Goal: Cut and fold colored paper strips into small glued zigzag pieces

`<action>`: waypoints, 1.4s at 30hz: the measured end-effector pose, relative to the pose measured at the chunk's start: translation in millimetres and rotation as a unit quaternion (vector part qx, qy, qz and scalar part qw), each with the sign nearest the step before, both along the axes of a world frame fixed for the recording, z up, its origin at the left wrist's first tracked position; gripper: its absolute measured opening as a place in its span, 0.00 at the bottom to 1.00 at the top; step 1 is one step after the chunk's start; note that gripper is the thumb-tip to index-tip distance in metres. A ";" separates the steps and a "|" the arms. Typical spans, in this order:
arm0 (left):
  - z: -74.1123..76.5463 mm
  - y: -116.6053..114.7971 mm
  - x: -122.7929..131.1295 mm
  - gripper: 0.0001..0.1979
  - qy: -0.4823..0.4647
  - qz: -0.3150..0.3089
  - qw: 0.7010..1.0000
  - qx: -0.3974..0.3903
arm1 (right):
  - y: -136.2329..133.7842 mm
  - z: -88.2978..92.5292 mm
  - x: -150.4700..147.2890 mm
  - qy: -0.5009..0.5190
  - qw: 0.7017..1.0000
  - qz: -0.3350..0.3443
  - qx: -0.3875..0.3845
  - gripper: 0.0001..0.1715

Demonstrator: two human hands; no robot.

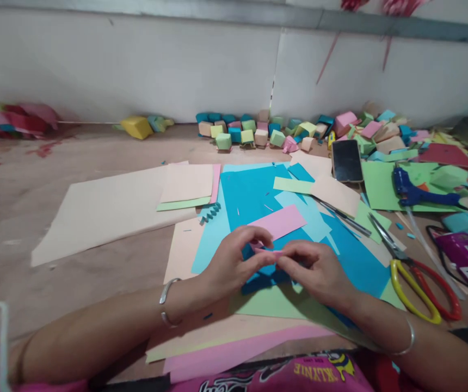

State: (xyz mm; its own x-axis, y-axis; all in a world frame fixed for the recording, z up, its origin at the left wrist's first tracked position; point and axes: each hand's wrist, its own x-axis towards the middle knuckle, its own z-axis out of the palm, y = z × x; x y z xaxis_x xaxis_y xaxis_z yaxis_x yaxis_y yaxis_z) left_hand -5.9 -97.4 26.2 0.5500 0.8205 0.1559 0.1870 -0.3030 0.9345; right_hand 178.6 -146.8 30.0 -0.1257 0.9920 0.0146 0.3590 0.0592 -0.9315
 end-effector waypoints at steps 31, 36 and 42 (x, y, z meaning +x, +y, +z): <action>-5.9 -7.5 4.5 0.09 0.025 -0.025 0.993 -0.113 | 7.4 -10.9 4.1 0.039 0.999 -0.033 -0.011 0.08; -9.0 -6.9 4.2 0.05 -0.031 0.005 0.990 -0.135 | 8.2 -5.0 5.4 0.021 0.999 -0.049 -0.011 0.07; -4.5 -4.0 2.6 0.04 0.037 -0.004 0.999 -0.033 | 10.0 -1.9 6.3 -0.061 0.997 0.006 0.055 0.03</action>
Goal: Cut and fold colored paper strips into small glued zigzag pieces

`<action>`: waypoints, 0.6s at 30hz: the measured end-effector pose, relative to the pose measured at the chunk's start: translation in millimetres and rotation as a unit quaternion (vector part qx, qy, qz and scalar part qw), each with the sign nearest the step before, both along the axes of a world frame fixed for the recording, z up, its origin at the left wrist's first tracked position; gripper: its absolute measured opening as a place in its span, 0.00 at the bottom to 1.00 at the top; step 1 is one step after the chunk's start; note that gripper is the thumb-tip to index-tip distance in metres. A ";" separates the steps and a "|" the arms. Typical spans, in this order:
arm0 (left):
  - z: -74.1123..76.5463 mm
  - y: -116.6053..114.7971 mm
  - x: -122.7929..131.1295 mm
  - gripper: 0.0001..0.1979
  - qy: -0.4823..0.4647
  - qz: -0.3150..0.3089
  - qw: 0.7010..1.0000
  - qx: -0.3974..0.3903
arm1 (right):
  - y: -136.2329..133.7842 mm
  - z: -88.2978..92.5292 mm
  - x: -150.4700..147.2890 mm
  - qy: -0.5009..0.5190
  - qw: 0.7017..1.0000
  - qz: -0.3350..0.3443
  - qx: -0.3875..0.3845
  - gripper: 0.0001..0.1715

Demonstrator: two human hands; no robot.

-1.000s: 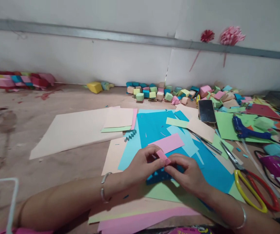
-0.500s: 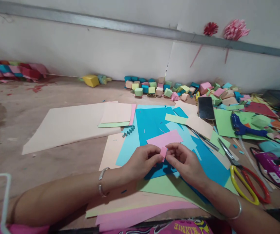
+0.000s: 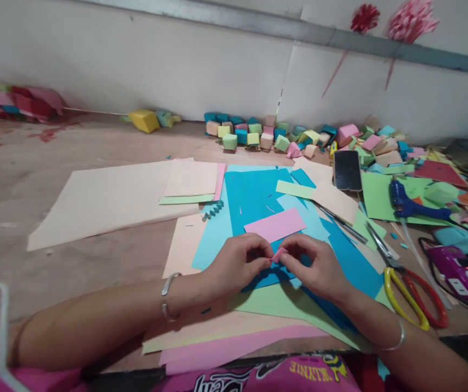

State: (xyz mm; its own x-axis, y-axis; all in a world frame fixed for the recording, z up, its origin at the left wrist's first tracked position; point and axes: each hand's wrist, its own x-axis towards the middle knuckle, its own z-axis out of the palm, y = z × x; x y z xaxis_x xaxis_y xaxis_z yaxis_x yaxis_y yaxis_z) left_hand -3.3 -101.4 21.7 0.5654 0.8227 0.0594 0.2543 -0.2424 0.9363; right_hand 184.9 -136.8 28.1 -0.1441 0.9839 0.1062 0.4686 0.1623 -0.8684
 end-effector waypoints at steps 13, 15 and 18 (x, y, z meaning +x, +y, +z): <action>-8.2 -6.5 -0.2 0.04 -0.025 0.004 0.999 0.042 | -11.2 -3.4 -3.7 -0.117 0.983 0.002 0.143 0.07; -8.5 -7.5 0.0 0.06 -0.022 0.008 0.999 0.046 | -12.4 -4.4 -4.6 -0.117 0.977 0.012 0.175 0.06; -6.8 -8.7 -0.1 0.08 -0.011 0.008 0.998 0.060 | -13.2 -4.7 -5.8 -0.116 0.969 0.017 0.217 0.05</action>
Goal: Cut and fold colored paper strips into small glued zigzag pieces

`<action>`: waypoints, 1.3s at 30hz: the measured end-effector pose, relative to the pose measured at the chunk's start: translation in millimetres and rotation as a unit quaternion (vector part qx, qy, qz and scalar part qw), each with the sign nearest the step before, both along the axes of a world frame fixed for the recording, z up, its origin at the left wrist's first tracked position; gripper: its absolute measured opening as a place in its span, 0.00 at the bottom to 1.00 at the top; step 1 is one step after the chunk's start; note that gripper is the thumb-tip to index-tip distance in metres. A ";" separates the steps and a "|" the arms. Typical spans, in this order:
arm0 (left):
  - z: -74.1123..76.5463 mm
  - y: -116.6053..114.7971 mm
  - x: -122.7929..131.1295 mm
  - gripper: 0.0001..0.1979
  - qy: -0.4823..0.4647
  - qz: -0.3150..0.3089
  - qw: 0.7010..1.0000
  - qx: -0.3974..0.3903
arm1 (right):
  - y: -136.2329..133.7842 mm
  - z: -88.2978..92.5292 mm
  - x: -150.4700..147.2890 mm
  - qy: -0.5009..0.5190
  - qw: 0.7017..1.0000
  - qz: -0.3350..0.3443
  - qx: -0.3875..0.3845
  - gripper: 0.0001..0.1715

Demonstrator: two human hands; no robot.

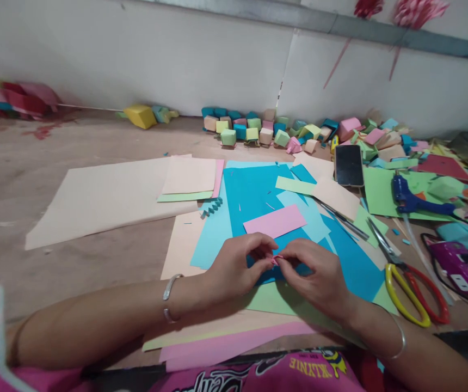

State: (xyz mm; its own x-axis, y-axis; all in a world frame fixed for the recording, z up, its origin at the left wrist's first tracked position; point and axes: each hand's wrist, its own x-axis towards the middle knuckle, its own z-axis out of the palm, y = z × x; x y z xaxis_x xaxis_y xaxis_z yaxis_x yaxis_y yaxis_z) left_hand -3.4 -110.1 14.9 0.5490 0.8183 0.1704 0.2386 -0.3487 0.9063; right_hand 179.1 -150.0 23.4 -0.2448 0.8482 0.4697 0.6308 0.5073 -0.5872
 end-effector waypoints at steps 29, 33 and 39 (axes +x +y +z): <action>1.6 -0.9 -3.5 0.06 -0.007 0.022 0.995 0.095 | -4.5 3.2 -0.1 -0.018 0.998 0.042 0.054 0.09; 1.5 0.8 -3.4 0.04 -0.013 0.015 0.994 0.103 | -3.1 2.5 -0.2 -0.048 0.995 0.037 0.079 0.06; 3.9 -0.8 -1.9 0.03 -0.013 0.016 0.996 0.084 | -2.3 -0.7 -0.1 -0.066 0.989 0.029 0.126 0.04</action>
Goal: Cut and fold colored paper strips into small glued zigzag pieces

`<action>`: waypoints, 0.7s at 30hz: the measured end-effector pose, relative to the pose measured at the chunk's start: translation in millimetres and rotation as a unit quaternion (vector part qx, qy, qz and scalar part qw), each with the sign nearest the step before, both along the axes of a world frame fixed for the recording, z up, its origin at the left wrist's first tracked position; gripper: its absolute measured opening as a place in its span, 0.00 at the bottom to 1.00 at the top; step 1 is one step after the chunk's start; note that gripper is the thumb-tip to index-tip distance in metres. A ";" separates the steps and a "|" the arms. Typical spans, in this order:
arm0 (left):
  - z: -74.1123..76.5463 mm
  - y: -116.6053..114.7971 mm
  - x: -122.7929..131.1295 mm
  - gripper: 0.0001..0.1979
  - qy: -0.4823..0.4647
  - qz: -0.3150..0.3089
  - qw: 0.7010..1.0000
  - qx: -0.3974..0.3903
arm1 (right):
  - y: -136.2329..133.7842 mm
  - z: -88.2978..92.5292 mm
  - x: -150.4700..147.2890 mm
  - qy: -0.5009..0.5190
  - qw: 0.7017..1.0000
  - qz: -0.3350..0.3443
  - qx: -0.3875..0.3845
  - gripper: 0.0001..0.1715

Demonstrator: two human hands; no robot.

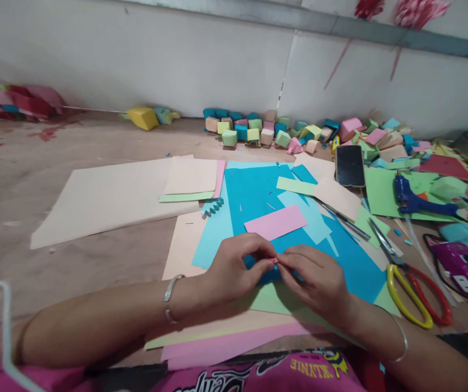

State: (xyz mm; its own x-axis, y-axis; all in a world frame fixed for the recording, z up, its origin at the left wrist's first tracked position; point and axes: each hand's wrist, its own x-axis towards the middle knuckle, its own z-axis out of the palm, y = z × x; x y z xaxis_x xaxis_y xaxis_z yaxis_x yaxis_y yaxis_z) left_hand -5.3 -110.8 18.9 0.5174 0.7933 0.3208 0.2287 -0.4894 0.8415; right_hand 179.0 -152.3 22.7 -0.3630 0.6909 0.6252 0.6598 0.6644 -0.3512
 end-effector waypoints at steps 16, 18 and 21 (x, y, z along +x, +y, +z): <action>8.0 8.4 -1.5 0.01 -0.058 -0.025 0.998 -0.016 | 1.8 0.6 2.9 0.133 0.983 0.010 -0.126 0.08; 6.6 8.8 -2.0 0.00 -0.040 -0.027 0.999 0.004 | 2.3 -1.7 3.0 0.119 0.985 0.007 -0.126 0.08; 4.3 10.1 -2.5 0.03 -0.016 -0.036 0.999 0.016 | 3.6 -3.8 3.6 0.092 0.987 0.011 -0.129 0.07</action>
State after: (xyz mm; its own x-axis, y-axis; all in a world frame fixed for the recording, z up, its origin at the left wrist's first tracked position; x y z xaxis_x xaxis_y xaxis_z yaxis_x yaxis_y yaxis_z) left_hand -7.8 -100.8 23.1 0.5611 0.7438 0.3633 0.1648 -0.5305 0.8315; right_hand 182.6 -148.7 18.8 -0.2757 0.8289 0.4867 0.5557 0.5506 -0.6229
